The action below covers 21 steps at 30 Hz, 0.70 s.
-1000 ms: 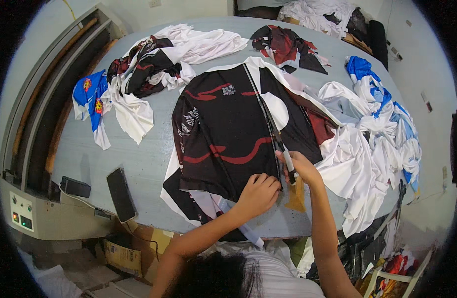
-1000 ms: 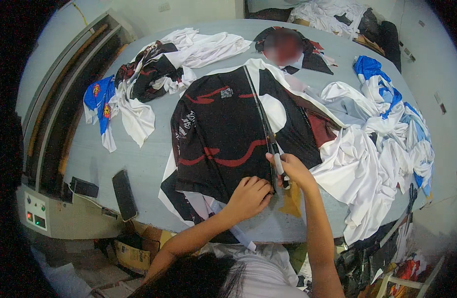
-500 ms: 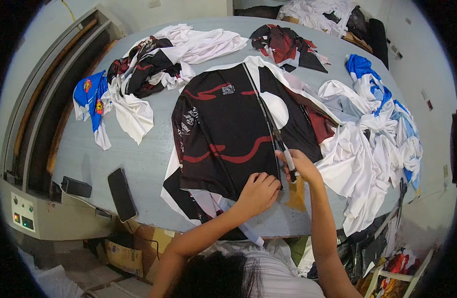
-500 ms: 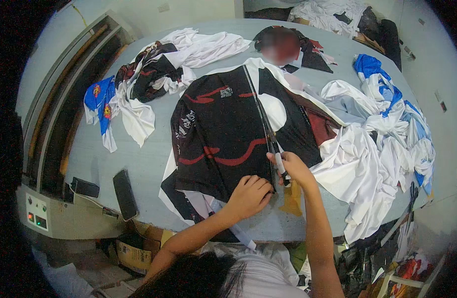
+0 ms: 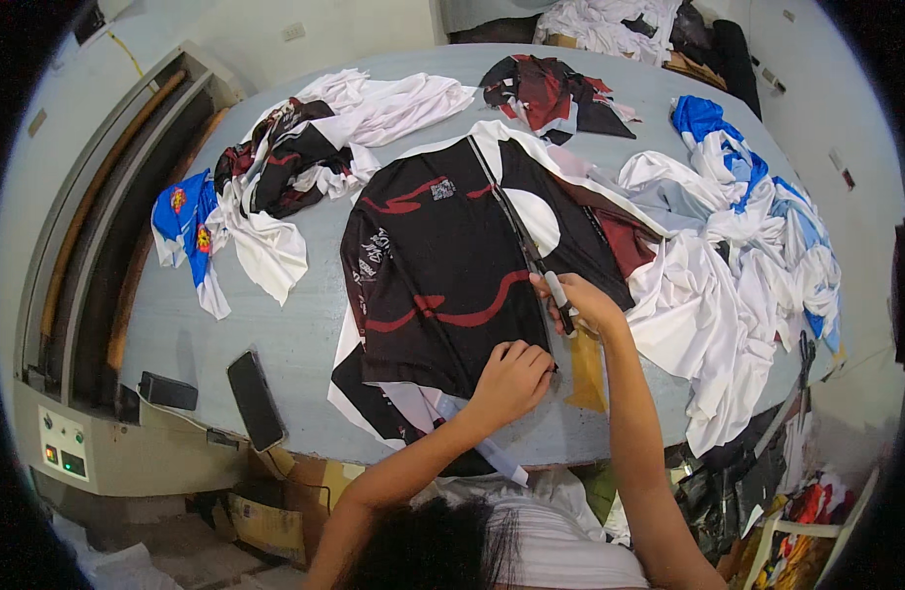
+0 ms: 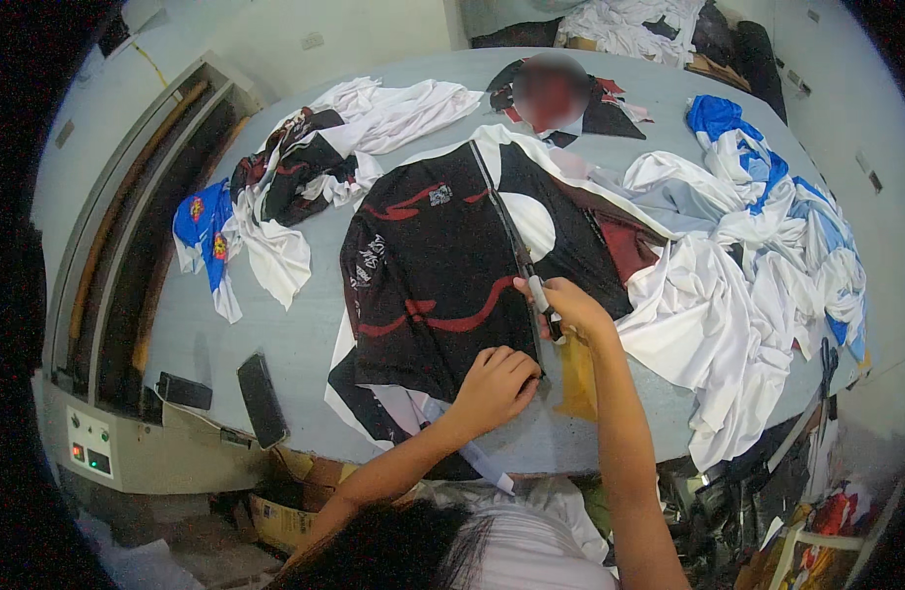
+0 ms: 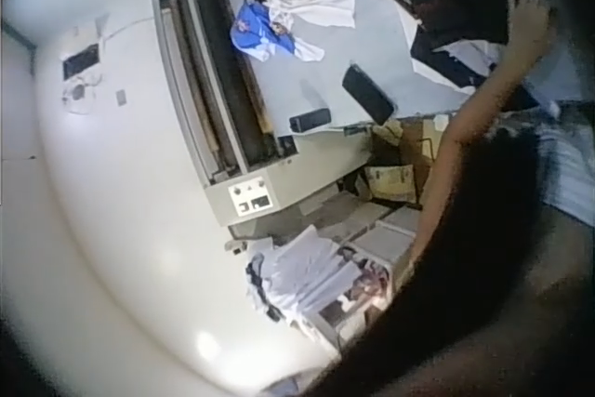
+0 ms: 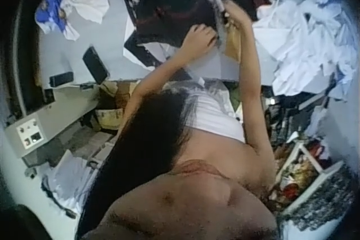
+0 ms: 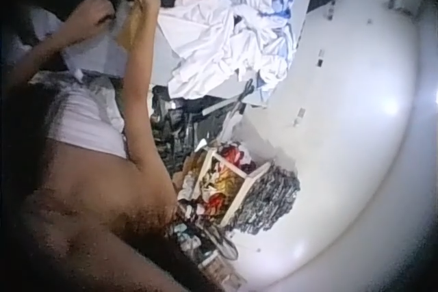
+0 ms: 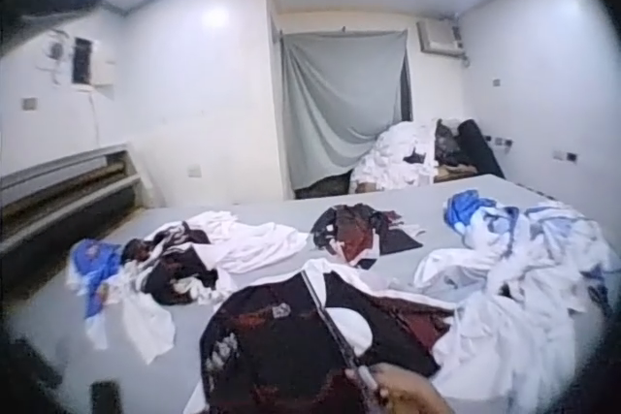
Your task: The recorder uses large scissors to cut patterns into pieces of fabric on a work table.
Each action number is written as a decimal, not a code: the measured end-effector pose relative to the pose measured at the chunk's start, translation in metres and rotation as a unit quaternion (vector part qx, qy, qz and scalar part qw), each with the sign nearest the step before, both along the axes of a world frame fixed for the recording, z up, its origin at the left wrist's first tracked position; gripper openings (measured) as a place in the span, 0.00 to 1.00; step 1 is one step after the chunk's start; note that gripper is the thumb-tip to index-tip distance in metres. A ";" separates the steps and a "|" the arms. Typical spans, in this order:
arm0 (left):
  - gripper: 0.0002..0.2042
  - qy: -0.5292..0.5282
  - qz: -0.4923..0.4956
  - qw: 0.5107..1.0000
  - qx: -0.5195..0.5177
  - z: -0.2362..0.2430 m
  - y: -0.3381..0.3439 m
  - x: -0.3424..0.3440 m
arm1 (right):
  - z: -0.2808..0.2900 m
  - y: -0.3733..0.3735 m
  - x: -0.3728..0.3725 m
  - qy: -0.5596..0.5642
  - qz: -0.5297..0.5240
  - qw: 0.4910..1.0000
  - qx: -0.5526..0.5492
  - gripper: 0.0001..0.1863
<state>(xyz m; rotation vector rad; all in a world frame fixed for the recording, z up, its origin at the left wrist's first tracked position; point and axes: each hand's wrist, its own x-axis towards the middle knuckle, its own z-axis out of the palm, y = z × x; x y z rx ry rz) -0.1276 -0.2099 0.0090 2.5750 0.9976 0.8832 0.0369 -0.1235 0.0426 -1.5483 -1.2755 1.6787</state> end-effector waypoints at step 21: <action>0.06 -0.021 -0.012 1.000 -0.010 0.002 -0.002 0.001 | -0.005 -0.007 0.001 0.017 -0.036 0.999 0.008 0.21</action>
